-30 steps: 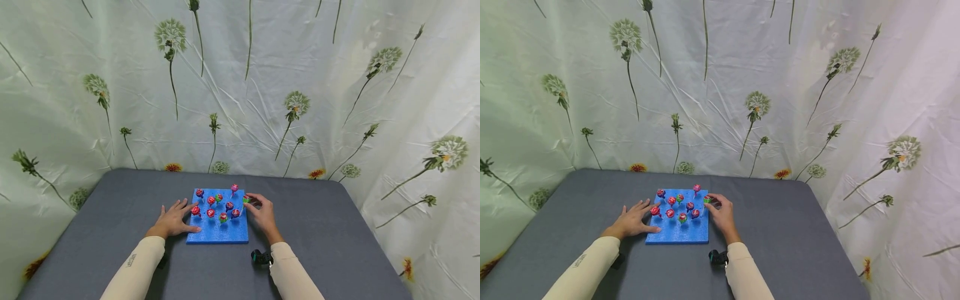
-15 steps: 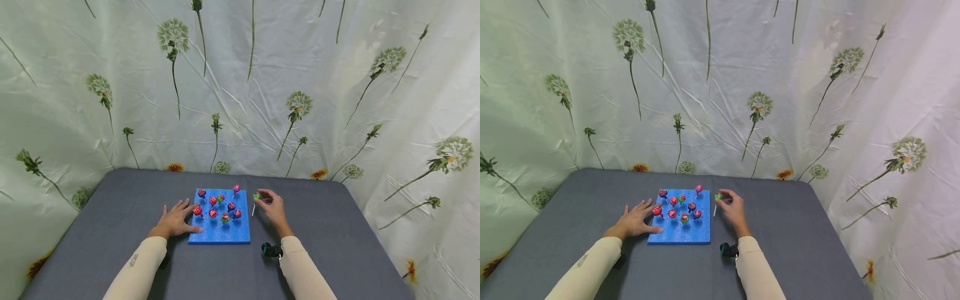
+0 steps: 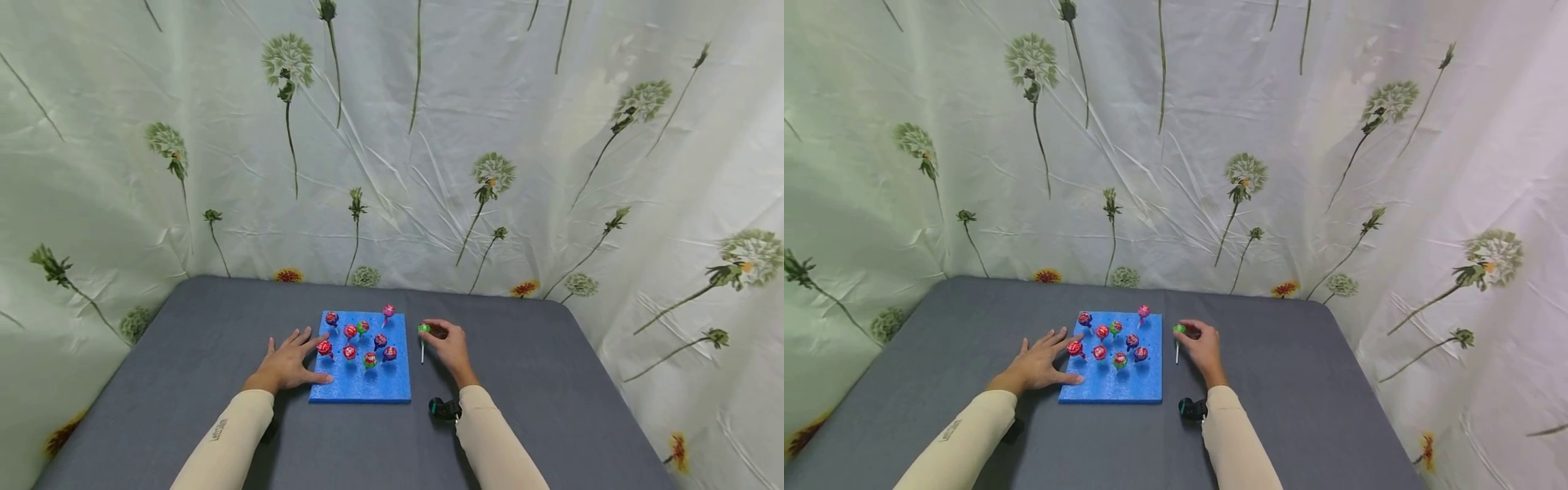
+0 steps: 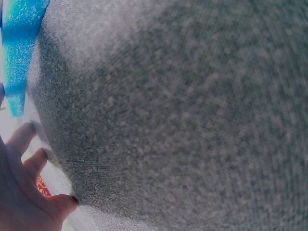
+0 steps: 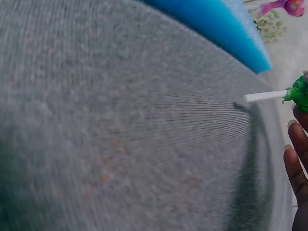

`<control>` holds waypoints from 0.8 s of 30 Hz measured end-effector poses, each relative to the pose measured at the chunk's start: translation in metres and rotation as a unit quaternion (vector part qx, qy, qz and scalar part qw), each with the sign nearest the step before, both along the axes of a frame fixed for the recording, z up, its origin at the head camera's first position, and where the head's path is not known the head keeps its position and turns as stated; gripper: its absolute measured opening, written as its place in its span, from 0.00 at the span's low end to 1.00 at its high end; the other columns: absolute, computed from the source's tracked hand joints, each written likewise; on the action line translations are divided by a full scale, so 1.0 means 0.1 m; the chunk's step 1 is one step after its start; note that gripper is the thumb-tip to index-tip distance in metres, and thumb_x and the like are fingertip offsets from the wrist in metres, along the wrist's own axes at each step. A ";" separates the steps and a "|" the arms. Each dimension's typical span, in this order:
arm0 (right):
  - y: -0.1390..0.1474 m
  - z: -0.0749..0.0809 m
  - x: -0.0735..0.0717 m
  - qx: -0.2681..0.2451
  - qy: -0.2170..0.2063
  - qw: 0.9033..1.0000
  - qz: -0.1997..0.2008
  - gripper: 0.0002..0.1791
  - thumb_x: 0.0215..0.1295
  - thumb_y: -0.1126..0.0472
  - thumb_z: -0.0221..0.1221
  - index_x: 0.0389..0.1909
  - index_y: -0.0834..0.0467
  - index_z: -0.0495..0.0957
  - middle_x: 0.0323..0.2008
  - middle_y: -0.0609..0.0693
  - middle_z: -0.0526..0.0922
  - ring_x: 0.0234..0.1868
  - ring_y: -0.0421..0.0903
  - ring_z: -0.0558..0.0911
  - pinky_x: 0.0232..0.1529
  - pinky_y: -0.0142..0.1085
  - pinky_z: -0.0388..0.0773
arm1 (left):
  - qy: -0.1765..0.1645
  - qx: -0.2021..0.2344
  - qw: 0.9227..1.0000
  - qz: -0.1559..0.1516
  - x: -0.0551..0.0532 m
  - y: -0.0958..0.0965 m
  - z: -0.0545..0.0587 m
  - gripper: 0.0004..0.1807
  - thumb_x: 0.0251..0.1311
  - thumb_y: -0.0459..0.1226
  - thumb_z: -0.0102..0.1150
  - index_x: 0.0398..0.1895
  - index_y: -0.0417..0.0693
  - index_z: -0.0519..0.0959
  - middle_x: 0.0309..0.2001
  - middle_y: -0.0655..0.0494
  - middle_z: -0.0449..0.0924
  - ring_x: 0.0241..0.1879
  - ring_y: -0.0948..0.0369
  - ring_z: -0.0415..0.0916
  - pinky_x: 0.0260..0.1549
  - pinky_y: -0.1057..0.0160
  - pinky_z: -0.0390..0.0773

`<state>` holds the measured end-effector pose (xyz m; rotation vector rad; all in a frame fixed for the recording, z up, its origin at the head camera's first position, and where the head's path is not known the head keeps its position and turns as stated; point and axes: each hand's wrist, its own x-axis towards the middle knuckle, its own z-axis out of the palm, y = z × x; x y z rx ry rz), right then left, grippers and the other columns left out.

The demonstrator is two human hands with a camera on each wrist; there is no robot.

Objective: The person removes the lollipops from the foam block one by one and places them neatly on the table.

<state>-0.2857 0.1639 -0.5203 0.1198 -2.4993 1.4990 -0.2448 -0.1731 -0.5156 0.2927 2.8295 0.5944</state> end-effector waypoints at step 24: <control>-0.13 -0.17 -0.08 0.001 -0.033 0.999 -0.039 0.14 0.56 0.63 0.69 0.42 0.64 0.84 0.37 0.56 0.85 0.37 0.47 0.79 0.38 0.37 0.77 | 0.000 -0.005 1.000 0.002 0.03 0.00 0.05 0.56 0.38 0.71 0.63 0.73 0.59 0.62 0.73 0.39 0.53 0.72 0.38 0.45 0.61 0.26 0.35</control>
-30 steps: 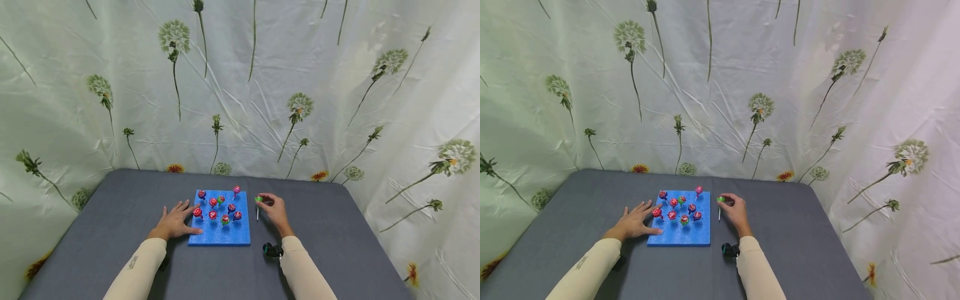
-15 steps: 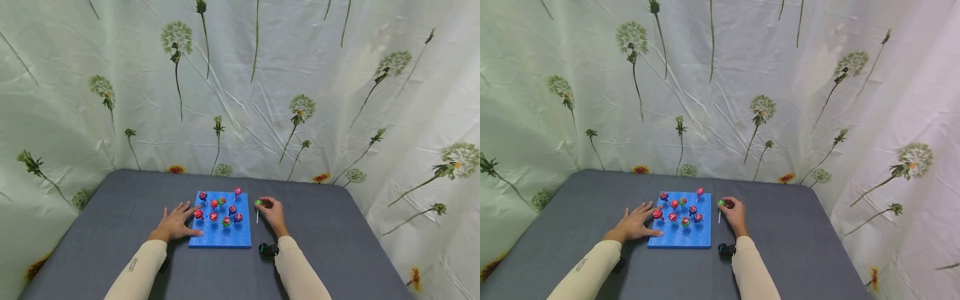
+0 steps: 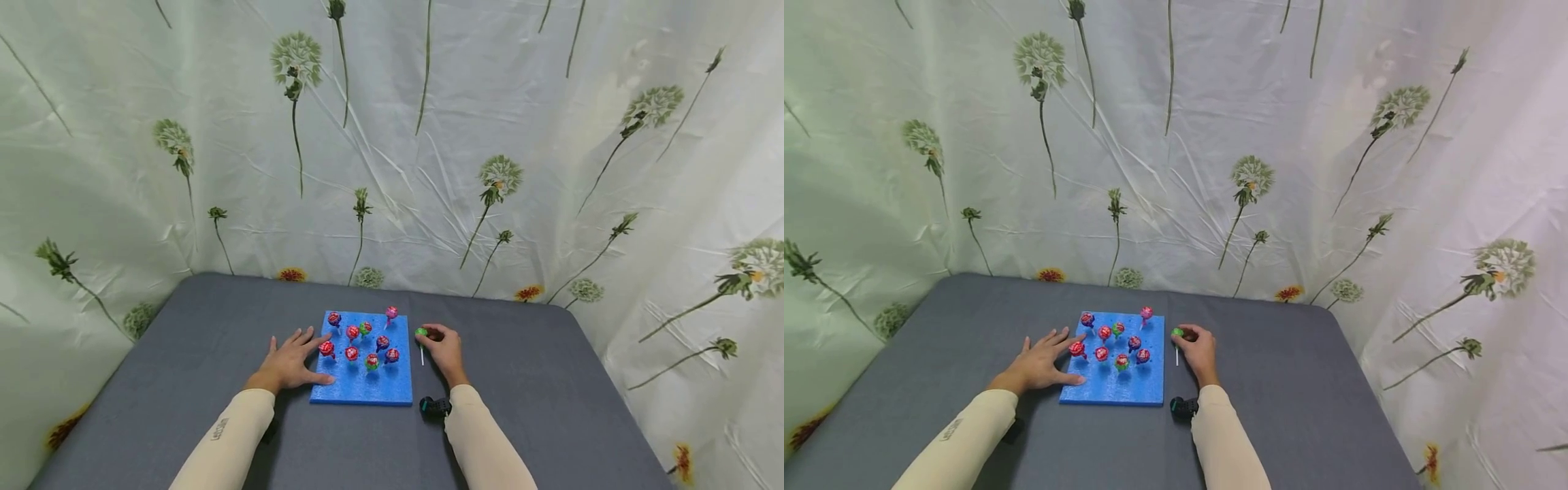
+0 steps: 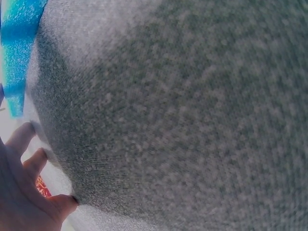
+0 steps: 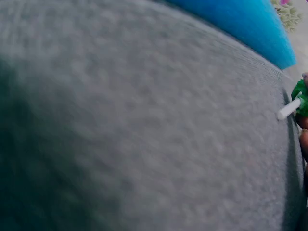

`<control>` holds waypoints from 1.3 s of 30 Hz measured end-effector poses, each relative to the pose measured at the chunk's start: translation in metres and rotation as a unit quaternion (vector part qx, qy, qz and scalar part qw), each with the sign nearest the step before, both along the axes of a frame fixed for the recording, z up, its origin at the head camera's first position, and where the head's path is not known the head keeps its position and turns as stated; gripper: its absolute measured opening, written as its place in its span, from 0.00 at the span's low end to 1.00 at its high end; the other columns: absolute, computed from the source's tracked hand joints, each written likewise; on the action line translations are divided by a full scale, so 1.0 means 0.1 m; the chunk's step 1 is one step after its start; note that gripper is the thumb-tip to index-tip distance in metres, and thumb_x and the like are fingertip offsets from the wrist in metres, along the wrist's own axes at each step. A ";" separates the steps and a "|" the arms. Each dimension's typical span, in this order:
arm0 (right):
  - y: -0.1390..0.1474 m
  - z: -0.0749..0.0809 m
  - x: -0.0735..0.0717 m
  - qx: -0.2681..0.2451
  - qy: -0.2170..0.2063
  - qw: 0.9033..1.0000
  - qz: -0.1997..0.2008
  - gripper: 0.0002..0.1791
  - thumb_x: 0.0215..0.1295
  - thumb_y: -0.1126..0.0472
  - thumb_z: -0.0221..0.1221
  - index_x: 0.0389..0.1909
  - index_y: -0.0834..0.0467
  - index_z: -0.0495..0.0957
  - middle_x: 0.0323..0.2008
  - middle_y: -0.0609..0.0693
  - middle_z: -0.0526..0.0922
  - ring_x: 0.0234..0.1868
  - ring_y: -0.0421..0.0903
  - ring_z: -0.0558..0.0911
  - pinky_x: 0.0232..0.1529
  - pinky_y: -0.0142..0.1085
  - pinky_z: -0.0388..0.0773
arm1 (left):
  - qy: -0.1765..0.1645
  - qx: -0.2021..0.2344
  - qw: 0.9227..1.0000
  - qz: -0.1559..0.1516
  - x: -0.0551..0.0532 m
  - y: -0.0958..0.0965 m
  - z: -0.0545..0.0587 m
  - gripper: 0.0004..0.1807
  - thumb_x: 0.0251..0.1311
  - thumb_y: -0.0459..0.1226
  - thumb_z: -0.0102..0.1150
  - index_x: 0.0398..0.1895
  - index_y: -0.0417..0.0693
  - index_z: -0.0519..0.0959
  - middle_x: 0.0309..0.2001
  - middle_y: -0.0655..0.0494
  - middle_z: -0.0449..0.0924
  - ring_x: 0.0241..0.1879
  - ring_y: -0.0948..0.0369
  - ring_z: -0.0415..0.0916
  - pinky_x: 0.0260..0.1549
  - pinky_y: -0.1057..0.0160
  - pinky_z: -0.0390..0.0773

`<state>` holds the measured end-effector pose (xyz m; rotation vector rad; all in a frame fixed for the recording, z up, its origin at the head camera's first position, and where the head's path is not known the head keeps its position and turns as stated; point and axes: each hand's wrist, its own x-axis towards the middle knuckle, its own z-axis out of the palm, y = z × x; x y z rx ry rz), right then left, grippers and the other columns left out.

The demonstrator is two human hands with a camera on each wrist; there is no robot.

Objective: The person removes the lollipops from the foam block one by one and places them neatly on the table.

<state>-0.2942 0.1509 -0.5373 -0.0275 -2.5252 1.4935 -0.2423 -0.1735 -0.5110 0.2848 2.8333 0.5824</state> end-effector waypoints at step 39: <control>0.04 -0.02 0.01 -0.017 0.005 1.000 0.009 0.19 0.53 0.63 0.71 0.46 0.65 0.81 0.40 0.57 0.83 0.39 0.49 0.77 0.42 0.39 0.75 | -0.008 0.002 1.000 0.005 -0.04 0.00 -0.04 0.57 0.38 0.73 0.62 0.73 0.59 0.61 0.74 0.38 0.51 0.72 0.37 0.42 0.62 0.27 0.32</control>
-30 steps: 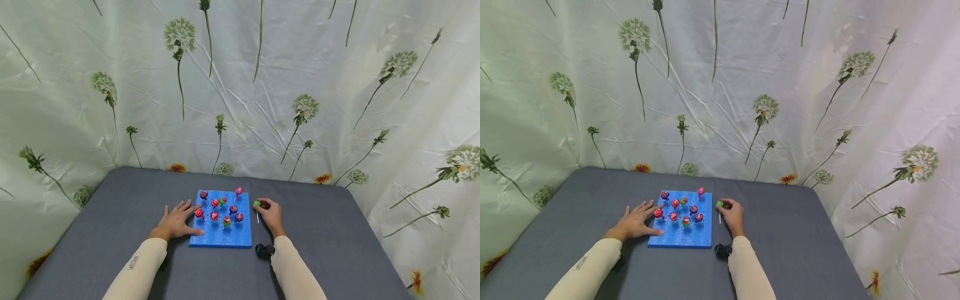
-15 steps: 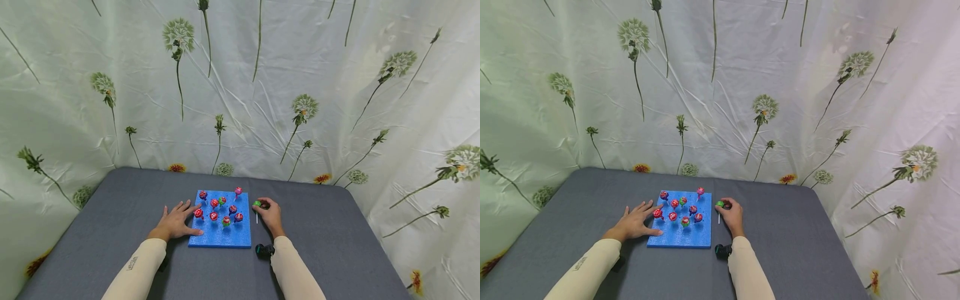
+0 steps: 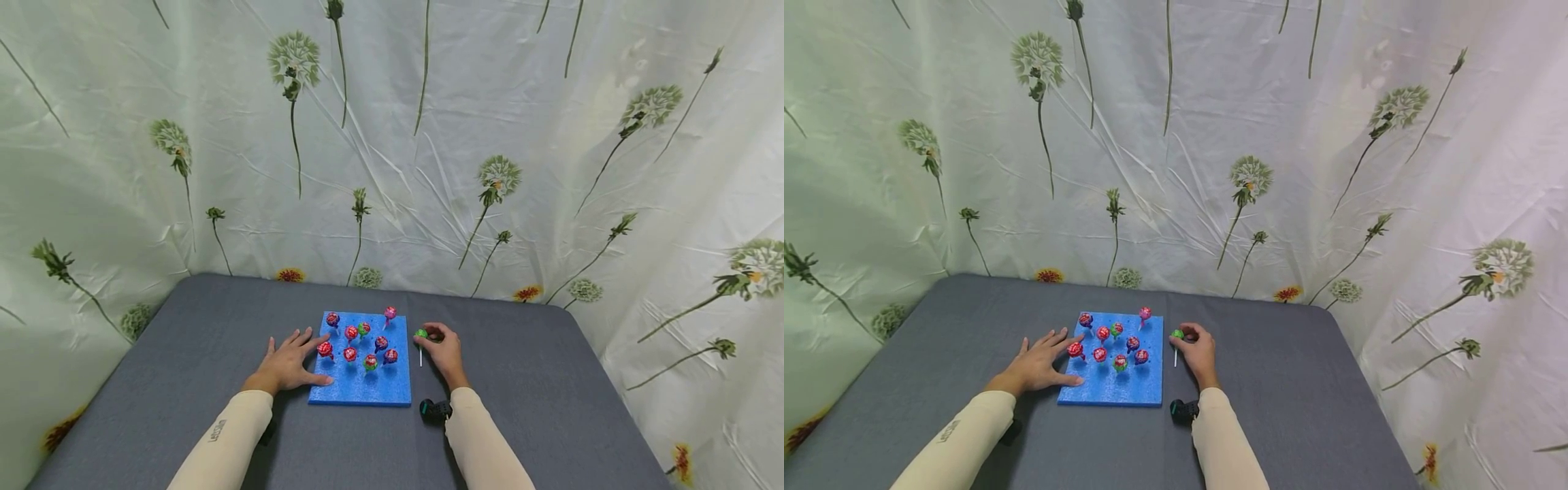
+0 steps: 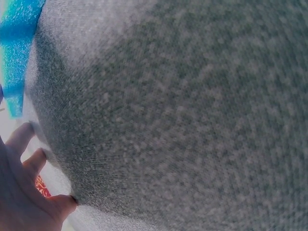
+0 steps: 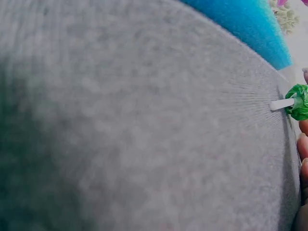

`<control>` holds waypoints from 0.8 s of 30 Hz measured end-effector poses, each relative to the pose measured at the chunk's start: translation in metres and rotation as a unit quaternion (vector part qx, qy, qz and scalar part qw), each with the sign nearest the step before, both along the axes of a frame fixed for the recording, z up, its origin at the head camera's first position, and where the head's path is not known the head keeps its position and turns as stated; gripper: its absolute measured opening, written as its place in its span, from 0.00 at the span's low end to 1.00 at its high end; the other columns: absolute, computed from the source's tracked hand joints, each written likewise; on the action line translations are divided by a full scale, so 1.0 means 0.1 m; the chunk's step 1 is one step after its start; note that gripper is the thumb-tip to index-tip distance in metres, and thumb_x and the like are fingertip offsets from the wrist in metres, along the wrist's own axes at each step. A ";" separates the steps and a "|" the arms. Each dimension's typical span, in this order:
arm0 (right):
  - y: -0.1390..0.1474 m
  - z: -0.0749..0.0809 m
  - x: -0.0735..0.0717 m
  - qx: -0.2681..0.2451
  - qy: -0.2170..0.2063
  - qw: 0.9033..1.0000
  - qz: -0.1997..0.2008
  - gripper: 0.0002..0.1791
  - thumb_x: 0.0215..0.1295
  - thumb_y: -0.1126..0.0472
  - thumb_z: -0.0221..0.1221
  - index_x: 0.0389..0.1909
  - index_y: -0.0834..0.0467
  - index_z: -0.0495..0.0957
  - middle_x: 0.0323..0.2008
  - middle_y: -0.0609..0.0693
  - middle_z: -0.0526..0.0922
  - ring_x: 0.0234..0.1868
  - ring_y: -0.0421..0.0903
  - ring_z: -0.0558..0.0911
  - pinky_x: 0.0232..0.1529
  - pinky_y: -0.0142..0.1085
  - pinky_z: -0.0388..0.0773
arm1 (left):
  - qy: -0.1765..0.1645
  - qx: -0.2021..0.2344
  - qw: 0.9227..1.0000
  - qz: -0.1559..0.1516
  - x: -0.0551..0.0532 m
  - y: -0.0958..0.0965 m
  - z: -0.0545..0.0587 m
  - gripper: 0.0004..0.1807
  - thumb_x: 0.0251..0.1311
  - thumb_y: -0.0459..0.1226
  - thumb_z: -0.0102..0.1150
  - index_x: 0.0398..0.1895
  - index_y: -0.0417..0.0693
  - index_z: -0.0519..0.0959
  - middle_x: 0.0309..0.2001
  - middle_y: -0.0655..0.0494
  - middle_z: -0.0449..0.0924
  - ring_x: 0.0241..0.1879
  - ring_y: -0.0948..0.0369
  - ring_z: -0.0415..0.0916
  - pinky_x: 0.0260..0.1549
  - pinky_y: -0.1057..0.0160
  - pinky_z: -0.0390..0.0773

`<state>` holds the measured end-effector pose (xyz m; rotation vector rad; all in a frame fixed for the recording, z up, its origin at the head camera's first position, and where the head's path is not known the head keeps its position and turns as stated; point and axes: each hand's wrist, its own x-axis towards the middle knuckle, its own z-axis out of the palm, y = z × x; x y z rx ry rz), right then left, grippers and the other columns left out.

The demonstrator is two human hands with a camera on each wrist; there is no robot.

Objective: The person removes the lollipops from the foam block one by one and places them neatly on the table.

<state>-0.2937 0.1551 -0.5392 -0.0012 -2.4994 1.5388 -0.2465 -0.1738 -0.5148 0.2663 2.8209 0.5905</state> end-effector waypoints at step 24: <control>0.01 0.27 0.27 0.047 0.054 0.996 0.055 0.22 0.53 0.61 0.71 0.50 0.61 0.79 0.49 0.57 0.78 0.50 0.57 0.74 0.51 0.55 0.70 | 0.014 0.008 1.000 0.001 0.05 0.01 0.00 0.55 0.38 0.71 0.64 0.72 0.60 0.63 0.73 0.39 0.53 0.73 0.39 0.44 0.62 0.27 0.32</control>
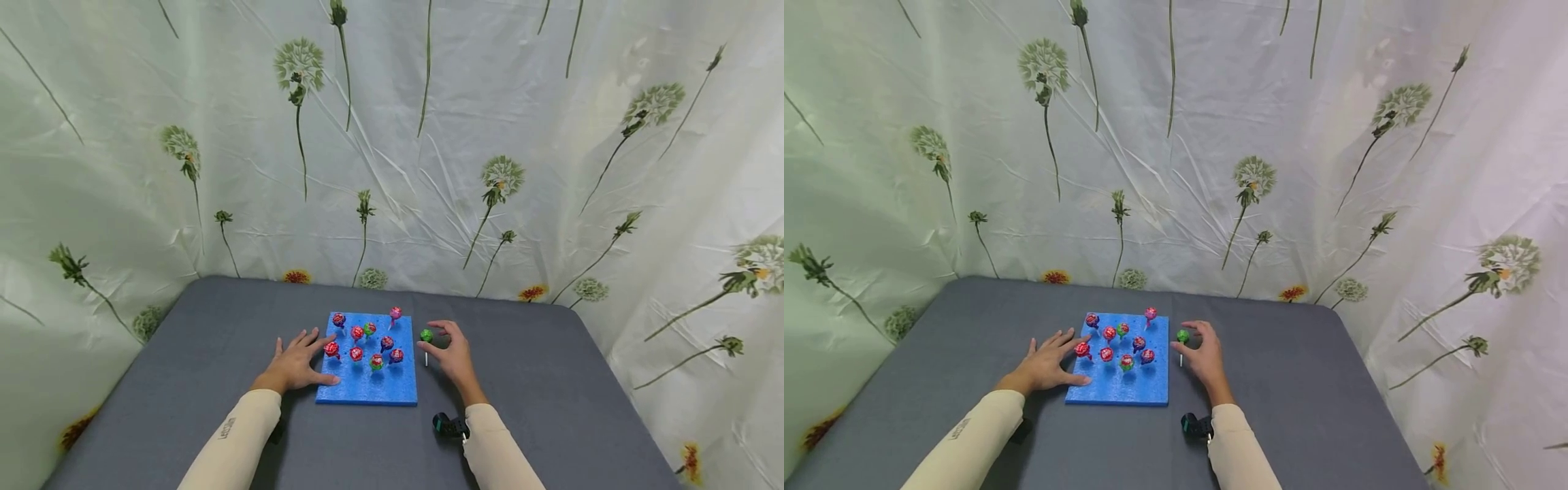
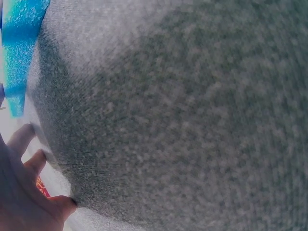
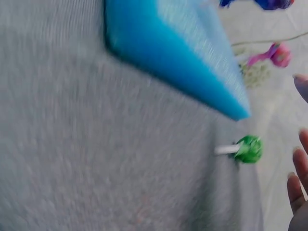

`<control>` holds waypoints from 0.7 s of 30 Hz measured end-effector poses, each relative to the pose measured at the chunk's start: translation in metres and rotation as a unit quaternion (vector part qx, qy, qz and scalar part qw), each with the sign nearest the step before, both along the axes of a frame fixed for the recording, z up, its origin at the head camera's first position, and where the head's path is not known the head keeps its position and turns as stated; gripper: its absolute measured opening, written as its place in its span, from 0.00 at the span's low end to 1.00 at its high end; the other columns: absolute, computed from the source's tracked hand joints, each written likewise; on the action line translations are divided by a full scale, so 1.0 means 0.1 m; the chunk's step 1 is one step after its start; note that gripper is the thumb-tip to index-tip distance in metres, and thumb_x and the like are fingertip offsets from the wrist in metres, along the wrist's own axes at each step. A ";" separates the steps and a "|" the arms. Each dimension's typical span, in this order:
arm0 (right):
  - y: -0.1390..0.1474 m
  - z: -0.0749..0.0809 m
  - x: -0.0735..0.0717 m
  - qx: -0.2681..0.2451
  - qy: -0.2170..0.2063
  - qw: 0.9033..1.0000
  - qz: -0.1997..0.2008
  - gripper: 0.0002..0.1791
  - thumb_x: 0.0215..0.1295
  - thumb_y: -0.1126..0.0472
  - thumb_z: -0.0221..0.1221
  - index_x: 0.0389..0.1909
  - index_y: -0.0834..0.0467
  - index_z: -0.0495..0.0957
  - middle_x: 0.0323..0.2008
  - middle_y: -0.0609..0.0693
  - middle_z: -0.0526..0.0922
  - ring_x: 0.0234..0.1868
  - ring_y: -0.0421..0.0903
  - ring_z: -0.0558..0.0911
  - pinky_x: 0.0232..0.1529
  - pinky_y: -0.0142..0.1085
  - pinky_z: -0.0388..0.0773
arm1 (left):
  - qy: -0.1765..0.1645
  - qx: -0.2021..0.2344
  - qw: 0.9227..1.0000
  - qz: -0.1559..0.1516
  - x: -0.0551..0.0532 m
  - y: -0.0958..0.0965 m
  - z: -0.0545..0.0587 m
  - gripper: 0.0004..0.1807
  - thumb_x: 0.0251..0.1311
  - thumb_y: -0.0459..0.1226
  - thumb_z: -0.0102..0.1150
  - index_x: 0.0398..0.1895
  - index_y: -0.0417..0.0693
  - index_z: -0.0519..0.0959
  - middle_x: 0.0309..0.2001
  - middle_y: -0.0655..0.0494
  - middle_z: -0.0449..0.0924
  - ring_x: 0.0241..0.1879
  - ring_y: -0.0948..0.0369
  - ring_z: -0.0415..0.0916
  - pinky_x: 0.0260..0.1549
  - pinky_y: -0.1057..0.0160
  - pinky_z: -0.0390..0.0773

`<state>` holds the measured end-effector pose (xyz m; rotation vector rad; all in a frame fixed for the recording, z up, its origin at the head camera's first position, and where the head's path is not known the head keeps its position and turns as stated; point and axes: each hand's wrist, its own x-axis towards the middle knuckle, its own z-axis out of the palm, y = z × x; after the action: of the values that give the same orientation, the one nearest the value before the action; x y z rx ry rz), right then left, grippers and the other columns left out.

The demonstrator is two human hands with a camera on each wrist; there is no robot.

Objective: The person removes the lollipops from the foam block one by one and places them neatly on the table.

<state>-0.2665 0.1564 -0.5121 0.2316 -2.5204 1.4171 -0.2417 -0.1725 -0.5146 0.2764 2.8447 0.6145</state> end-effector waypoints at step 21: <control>-0.31 0.05 0.36 -0.089 -0.050 0.988 0.113 0.19 0.57 0.60 0.69 0.49 0.60 0.80 0.47 0.55 0.82 0.48 0.56 0.78 0.49 0.47 0.76 | 0.001 0.010 1.000 -0.003 0.00 -0.02 -0.03 0.55 0.39 0.71 0.64 0.72 0.59 0.62 0.73 0.39 0.52 0.73 0.39 0.43 0.62 0.27 0.31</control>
<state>-0.2302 0.1253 -0.5074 0.4343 -2.4892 1.7722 -0.2420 -0.1750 -0.5173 0.2893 2.8407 0.6429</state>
